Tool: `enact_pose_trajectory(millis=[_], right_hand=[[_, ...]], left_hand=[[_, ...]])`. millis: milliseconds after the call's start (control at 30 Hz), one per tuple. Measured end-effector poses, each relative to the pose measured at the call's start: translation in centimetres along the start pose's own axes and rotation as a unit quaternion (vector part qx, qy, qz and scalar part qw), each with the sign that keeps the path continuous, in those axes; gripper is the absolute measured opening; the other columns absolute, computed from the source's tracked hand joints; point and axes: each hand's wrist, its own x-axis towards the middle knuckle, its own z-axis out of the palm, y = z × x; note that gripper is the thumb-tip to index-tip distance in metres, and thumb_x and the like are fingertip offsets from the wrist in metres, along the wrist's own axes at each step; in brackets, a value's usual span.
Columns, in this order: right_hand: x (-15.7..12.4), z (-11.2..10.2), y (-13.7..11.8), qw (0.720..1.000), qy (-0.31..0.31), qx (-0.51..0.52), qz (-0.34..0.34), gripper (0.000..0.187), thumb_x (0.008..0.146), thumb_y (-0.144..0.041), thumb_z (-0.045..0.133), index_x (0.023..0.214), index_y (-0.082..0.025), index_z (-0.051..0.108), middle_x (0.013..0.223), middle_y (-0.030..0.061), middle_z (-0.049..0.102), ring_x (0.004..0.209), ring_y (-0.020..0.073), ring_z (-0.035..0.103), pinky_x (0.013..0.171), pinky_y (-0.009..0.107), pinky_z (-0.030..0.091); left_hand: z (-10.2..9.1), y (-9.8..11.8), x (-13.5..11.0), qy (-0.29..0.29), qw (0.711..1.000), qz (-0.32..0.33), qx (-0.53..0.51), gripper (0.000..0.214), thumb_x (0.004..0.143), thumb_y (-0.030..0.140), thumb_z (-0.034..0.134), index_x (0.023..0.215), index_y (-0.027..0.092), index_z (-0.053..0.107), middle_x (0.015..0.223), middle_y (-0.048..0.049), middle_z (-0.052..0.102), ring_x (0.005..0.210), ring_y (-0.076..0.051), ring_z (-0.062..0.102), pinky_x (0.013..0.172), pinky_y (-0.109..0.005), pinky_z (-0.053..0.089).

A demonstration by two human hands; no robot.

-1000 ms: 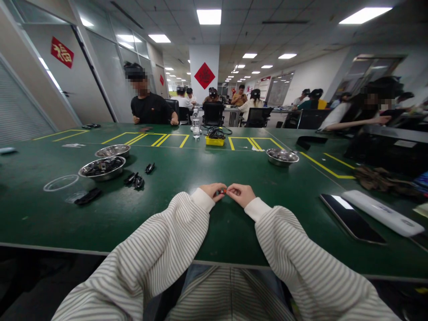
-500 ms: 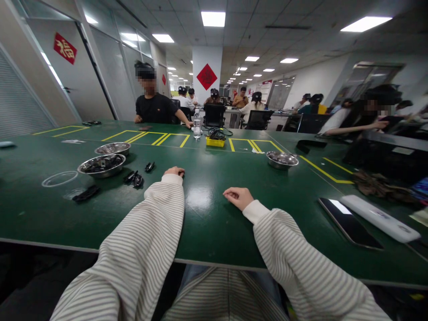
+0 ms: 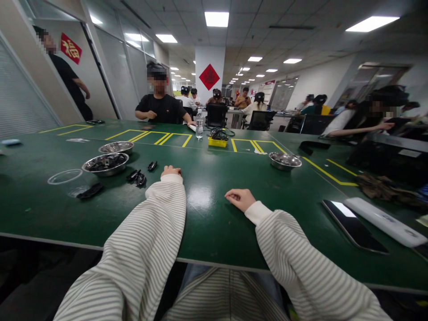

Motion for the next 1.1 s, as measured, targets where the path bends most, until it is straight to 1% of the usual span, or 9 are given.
enact_pose_trajectory(millis=[167, 333, 433, 533, 667, 767, 833, 933, 1100], right_hand=[[-0.1, -0.1, -0.1, 1.000, -0.004, 0.003, 0.003, 0.017, 0.068, -0.025, 0.049, 0.073, -0.014, 0.062, 0.055, 0.0010, 0.056, 0.045, 0.0062, 0.045, 0.046, 0.016, 0.037], [-0.1, 0.0, 0.2, 1.000, -0.008, 0.004, 0.007, 0.017, 0.067, -0.025, 0.049, 0.073, -0.014, 0.062, 0.054, 0.0008, 0.056, 0.045, 0.0063, 0.045, 0.046, 0.016, 0.036], [0.0, -0.1, 0.3, 1.000, 0.008, -0.008, 0.022, 0.017, 0.067, -0.025, 0.049, 0.072, -0.015, 0.062, 0.053, 0.0001, 0.055, 0.045, 0.0063, 0.045, 0.047, 0.016, 0.036], [0.2, -0.4, 0.2, 0.996, 0.051, -0.028, 0.062, 0.019, 0.068, -0.027, 0.049, 0.072, -0.015, 0.062, 0.052, -0.0004, 0.055, 0.044, 0.0066, 0.045, 0.047, 0.017, 0.036], [0.5, -1.0, 0.5, 0.989, 0.084, -0.057, 0.107, 0.019, 0.066, -0.029, 0.050, 0.074, -0.016, 0.062, 0.053, -0.0007, 0.055, 0.046, 0.0073, 0.046, 0.048, 0.018, 0.036], [0.6, -1.3, 1.1, 0.986, 0.062, -0.075, 0.136, 0.020, 0.063, -0.032, 0.053, 0.073, -0.017, 0.062, 0.053, -0.0007, 0.056, 0.047, 0.0080, 0.047, 0.048, 0.018, 0.036], [0.6, -1.4, 1.5, 0.986, 0.039, -0.069, 0.145, 0.022, 0.064, -0.033, 0.052, 0.075, -0.017, 0.062, 0.054, -0.0009, 0.056, 0.047, 0.0078, 0.047, 0.047, 0.018, 0.035], [0.5, -1.5, 1.7, 0.990, 0.003, -0.053, 0.130, 0.025, 0.064, -0.035, 0.052, 0.080, -0.018, 0.062, 0.055, -0.0012, 0.057, 0.046, 0.0069, 0.045, 0.045, 0.017, 0.034], [0.4, -1.3, 1.6, 0.994, -0.014, -0.068, 0.081, 0.024, 0.064, -0.036, 0.054, 0.078, -0.019, 0.064, 0.057, -0.0007, 0.057, 0.047, 0.0069, 0.043, 0.048, 0.018, 0.033]], left_hand=[[0.3, 0.0, -0.2, 0.042, 0.999, 0.027, -0.009, 0.024, 0.067, 0.029, 0.047, 0.088, 0.030, 0.059, 0.102, -0.0035, 0.045, 0.100, -0.024, 0.029, 0.074, -0.031, 0.034], [1.1, 0.7, -0.4, 0.068, 0.992, 0.106, -0.033, 0.027, 0.065, 0.031, 0.049, 0.090, 0.029, 0.058, 0.101, -0.0008, 0.047, 0.100, -0.022, 0.027, 0.078, -0.030, 0.032], [1.3, 2.3, -1.5, 0.062, 0.980, 0.177, -0.065, 0.030, 0.065, 0.033, 0.050, 0.093, 0.028, 0.058, 0.097, -0.0011, 0.049, 0.098, -0.022, 0.028, 0.080, -0.031, 0.031], [1.6, 5.0, -3.8, 0.042, 0.957, 0.270, -0.101, 0.033, 0.064, 0.035, 0.051, 0.096, 0.029, 0.056, 0.096, -0.0011, 0.050, 0.096, -0.022, 0.029, 0.081, -0.034, 0.030], [2.3, 8.8, -7.2, 0.021, 0.897, 0.419, -0.140, 0.035, 0.065, 0.037, 0.051, 0.100, 0.034, 0.052, 0.097, 0.0000, 0.050, 0.094, -0.021, 0.030, 0.080, -0.035, 0.030], [2.5, 10.1, -8.4, 0.028, 0.875, 0.460, -0.148, 0.038, 0.067, 0.034, 0.049, 0.105, 0.036, 0.048, 0.099, 0.0004, 0.048, 0.094, -0.021, 0.030, 0.078, -0.035, 0.031], [2.0, 10.0, -8.1, 0.039, 0.882, 0.448, -0.145, 0.042, 0.067, 0.032, 0.049, 0.108, 0.036, 0.044, 0.101, 0.0000, 0.047, 0.095, -0.021, 0.031, 0.078, -0.035, 0.031], [0.7, 8.3, -6.3, 0.056, 0.920, 0.372, -0.114, 0.045, 0.066, 0.029, 0.049, 0.111, 0.034, 0.041, 0.105, -0.0005, 0.045, 0.099, -0.022, 0.029, 0.081, -0.037, 0.028], [-0.6, 3.4, -2.7, 0.043, 0.994, 0.094, -0.028, 0.050, 0.065, 0.028, 0.049, 0.114, 0.028, 0.039, 0.118, -0.0039, 0.034, 0.107, -0.026, 0.023, 0.085, -0.038, 0.024]])
